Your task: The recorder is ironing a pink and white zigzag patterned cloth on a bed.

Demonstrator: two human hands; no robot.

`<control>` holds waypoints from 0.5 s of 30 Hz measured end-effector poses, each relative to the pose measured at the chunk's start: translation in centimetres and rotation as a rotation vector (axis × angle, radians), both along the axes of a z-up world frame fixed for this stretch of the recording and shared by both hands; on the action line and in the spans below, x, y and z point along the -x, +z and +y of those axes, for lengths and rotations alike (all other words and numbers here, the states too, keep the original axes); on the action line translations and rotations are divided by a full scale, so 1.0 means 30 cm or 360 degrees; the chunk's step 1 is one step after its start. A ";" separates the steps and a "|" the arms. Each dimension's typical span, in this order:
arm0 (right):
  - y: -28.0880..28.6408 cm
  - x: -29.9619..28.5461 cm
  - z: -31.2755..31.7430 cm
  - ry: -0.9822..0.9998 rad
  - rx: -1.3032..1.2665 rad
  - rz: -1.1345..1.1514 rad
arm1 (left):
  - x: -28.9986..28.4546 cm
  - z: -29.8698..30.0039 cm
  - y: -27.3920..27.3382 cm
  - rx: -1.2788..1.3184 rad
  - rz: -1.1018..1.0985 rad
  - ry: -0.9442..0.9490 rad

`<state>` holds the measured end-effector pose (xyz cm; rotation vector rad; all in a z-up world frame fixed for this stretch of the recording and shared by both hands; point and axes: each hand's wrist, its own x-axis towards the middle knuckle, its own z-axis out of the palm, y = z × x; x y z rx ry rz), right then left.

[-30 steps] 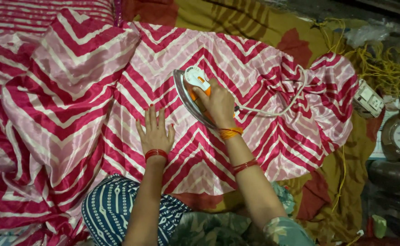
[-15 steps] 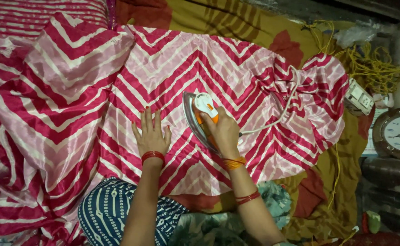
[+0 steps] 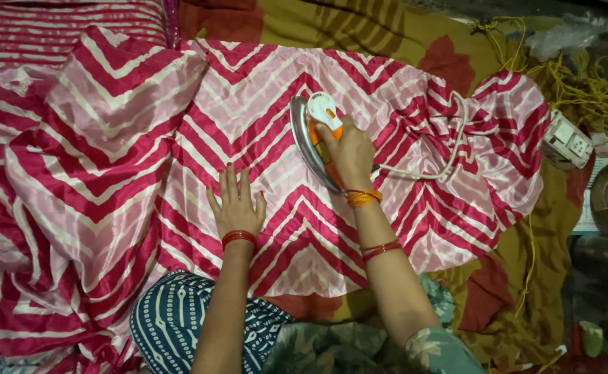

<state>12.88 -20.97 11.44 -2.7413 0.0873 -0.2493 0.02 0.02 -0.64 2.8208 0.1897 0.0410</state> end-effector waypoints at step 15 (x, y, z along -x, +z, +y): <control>-0.006 0.370 -0.080 0.0028 0.0002 0.0125 | 0.010 -0.004 0.036 0.0036 -0.0042 0.0013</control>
